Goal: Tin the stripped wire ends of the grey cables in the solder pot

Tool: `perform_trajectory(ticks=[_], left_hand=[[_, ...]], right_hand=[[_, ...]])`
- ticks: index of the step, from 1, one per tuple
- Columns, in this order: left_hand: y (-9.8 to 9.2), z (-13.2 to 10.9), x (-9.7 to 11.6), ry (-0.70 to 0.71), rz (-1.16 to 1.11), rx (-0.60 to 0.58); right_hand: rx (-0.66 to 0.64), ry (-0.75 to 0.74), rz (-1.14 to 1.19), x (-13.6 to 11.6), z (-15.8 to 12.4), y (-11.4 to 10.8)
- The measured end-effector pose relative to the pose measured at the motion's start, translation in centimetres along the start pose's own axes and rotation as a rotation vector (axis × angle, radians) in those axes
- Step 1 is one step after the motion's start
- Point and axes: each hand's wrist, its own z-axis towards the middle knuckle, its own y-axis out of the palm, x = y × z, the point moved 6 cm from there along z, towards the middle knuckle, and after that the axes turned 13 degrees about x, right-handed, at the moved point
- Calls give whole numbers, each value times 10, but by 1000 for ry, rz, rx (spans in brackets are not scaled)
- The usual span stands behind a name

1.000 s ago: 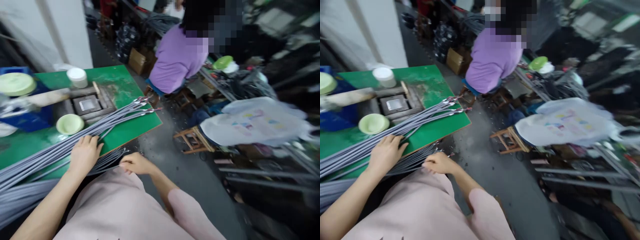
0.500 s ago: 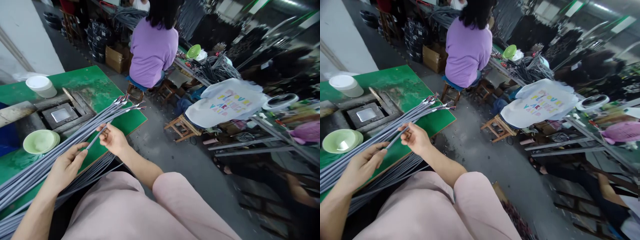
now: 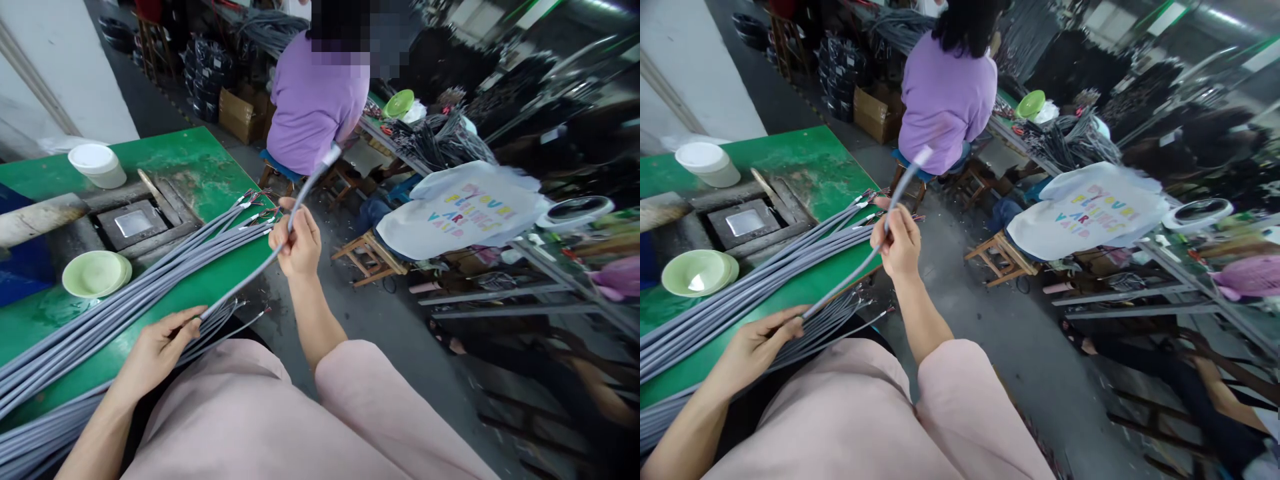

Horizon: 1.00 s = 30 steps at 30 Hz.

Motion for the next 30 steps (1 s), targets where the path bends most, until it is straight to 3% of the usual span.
perform_trajectory(ticks=[2, 5, 8, 10, 14, 16, 19, 25, 30], left_hand=[[-6, 0, -1, -9, -85, 59], [-17, -1, -3, -107, -300, 168], [-22, -6, -5, -194, -485, 282], [-21, -8, -5, -229, -552, 313], [-10, -10, -1, -231, -654, 264], [-1, -11, 3, -221, -708, 192], [5, -13, 6, -221, -776, 186], [-20, -18, -2, -257, -766, 507], [-36, -22, 4, -212, -669, 602]], right_hand=[[-320, 36, -157, -5, -19, 20], [-797, 194, -407, 15, -70, 40], [-1014, 234, -592, 40, -114, 39], [-1022, 227, -655, 51, -129, 33], [-1032, 202, -713, 65, -136, 28], [-959, 158, -723, 66, -133, 30], [-862, 120, -722, 66, -131, 33], [-815, 35, -776, 65, -130, 35], [-792, -164, -866, 58, -132, 42]])
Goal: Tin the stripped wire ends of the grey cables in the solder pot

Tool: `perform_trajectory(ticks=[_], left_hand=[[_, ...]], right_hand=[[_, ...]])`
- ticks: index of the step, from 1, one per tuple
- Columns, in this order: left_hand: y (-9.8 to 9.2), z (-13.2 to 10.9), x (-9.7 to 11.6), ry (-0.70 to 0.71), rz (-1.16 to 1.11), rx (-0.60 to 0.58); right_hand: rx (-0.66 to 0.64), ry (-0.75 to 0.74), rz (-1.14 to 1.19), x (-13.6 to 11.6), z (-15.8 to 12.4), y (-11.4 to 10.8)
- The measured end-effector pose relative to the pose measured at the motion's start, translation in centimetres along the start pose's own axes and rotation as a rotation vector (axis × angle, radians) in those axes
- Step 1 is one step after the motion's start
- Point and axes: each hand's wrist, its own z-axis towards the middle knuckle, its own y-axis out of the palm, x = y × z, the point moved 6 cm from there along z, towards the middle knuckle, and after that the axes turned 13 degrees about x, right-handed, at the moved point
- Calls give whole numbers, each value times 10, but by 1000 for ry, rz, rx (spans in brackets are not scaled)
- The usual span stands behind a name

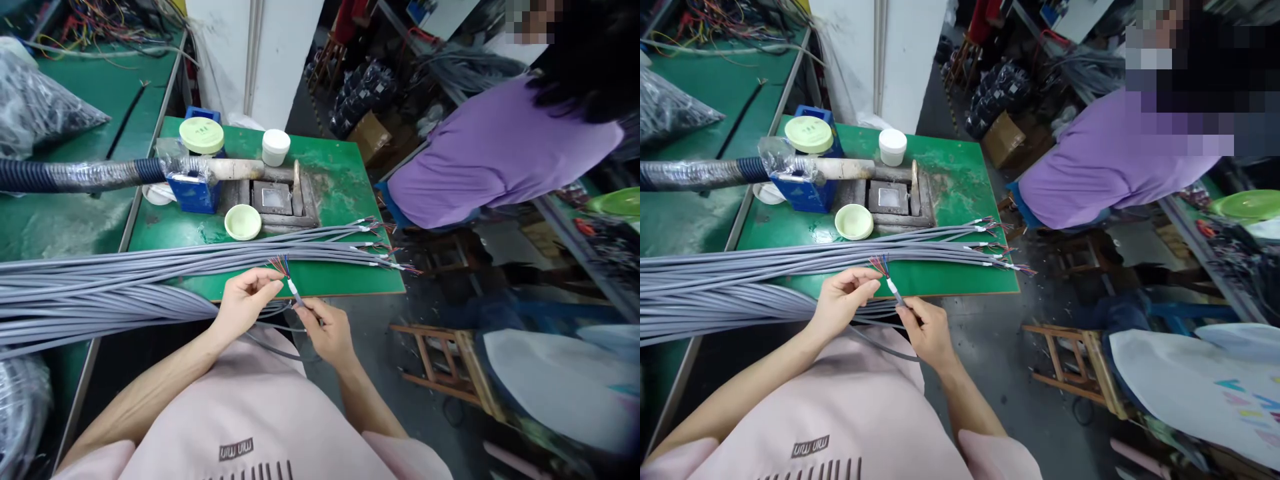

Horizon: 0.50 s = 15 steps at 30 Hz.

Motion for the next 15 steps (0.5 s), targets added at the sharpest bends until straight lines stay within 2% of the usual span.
perform_trajectory(ticks=[5, 10, 15], left_hand=[[-2, 6, 0, -13, 17, 70], [0, 15, -4, -59, -5, 65], [0, 15, -5, -27, -14, 56]], right_hand=[[26, -115, -84, -8, 1, 6], [38, -193, -182, -12, -1, 12], [12, -138, -214, -12, 0, 14]])
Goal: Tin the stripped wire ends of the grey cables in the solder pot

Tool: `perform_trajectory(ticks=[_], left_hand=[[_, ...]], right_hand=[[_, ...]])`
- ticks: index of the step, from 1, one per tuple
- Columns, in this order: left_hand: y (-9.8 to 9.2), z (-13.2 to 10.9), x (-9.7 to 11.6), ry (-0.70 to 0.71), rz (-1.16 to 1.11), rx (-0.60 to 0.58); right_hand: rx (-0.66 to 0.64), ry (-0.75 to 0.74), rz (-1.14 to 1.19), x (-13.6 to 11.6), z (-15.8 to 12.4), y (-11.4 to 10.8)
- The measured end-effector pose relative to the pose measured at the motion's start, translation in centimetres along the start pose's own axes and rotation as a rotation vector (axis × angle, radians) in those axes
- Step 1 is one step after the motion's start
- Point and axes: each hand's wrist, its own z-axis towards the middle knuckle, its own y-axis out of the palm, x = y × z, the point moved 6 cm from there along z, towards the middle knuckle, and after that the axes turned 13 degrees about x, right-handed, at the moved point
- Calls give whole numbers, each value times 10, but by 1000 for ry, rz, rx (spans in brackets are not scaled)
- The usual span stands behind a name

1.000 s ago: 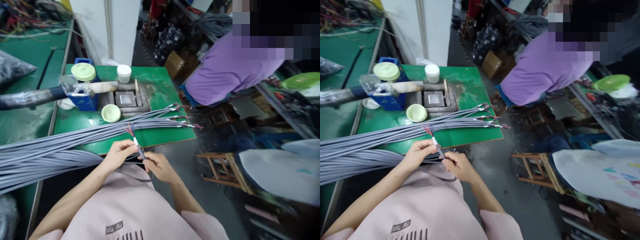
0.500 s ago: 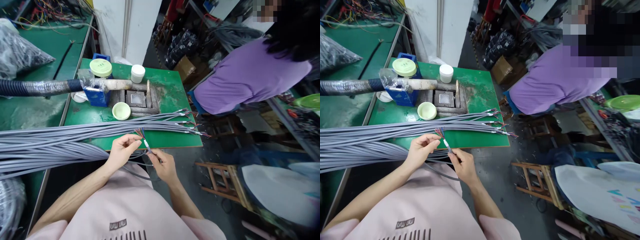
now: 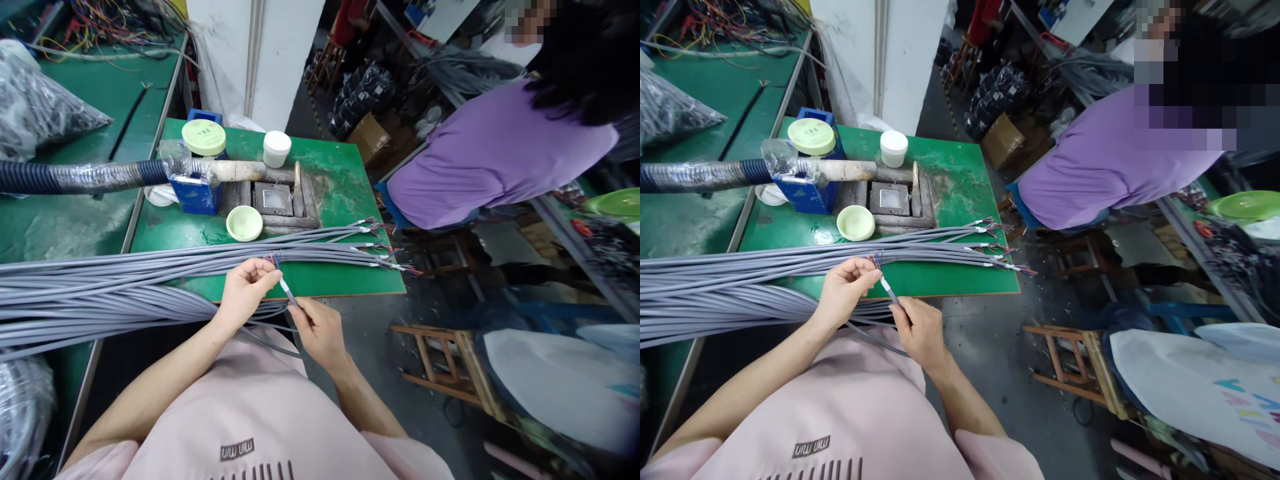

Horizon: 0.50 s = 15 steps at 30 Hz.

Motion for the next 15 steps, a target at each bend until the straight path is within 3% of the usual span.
perform_trajectory(ticks=[7, 15], left_hand=[[-4, -2, 7, 222, 126, 56], [-8, 12, 0, 121, 201, 9]], right_hand=[[-10, -27, -64, 0, 0, 3], [25, -131, -162, 2, -2, 6]])
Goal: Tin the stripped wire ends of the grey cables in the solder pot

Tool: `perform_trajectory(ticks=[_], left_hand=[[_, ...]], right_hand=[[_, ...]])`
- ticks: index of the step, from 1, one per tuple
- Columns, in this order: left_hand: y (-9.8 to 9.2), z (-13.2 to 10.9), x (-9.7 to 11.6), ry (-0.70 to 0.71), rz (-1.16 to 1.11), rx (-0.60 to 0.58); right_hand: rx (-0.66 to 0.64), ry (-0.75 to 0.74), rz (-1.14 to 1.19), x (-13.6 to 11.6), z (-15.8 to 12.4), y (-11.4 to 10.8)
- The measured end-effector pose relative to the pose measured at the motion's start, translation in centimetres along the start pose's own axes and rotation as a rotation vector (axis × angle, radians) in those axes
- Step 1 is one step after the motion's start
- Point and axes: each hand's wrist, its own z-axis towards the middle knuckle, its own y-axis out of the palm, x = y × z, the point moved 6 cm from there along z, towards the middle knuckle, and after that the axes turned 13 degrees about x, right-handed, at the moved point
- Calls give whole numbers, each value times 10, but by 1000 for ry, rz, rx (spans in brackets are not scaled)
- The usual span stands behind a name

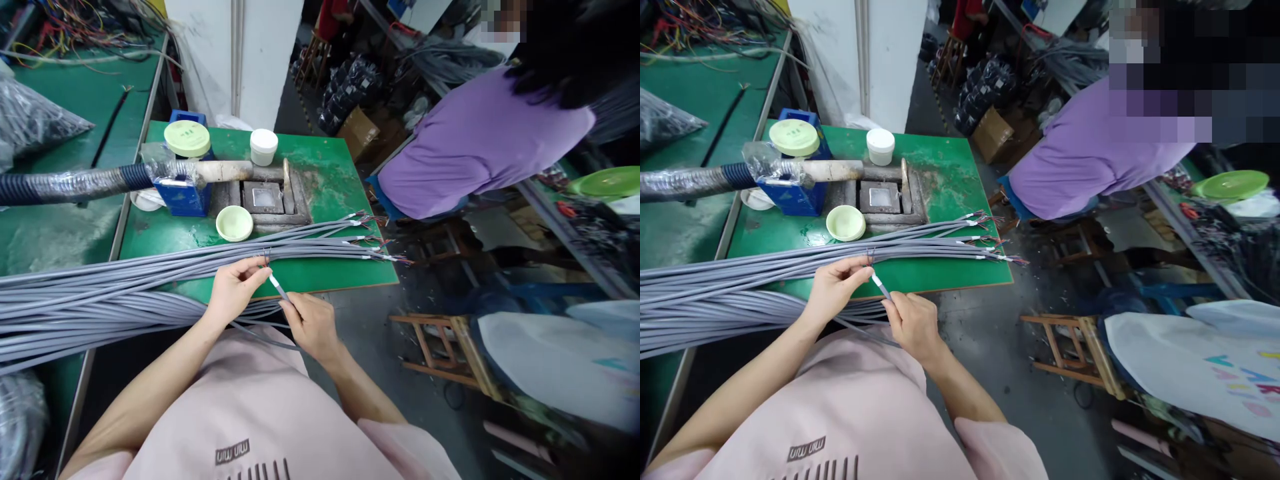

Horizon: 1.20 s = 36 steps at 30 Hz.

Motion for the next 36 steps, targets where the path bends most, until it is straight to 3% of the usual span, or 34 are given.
perform_trajectory(ticks=[3, 6, 8, 10, 12, 15, 18, 21, 26, 30, 34, 36], left_hand=[[3, 6, 2, -51, -2, -93], [6, 5, 13, 52, 31, -171], [3, 0, 22, 245, 149, -103], [-1, -8, 31, 528, 248, 7], [0, -22, 35, 828, 244, 15], [5, -40, 33, 1148, 225, -58], [6, -50, 30, 1268, 243, -46], [2, -53, 33, 1181, 132, 22], [2, -41, 29, 730, -6, 67], [5, -31, 20, 475, -125, 84], [6, -27, 23, 398, -84, 97], [5, -28, 32, 422, -2, 93]], right_hand=[[-26, 22, -13, 0, 1, 0], [-102, 158, 114, 3, 6, -1], [-227, 362, 363, 10, 8, 3], [-426, 613, 738, 14, 7, 13], [-590, 794, 1099, 12, 7, 20], [-616, 869, 1430, 10, 16, 23], [-558, 840, 1597, 4, 23, 25], [-492, 824, 1665, -2, 27, 25], [-296, 834, 1568, 3, 34, 21], [-240, 749, 1353, 7, 42, 11], [-219, 629, 1239, 6, 53, 2], [-294, 596, 1267, 3, 56, 4]])
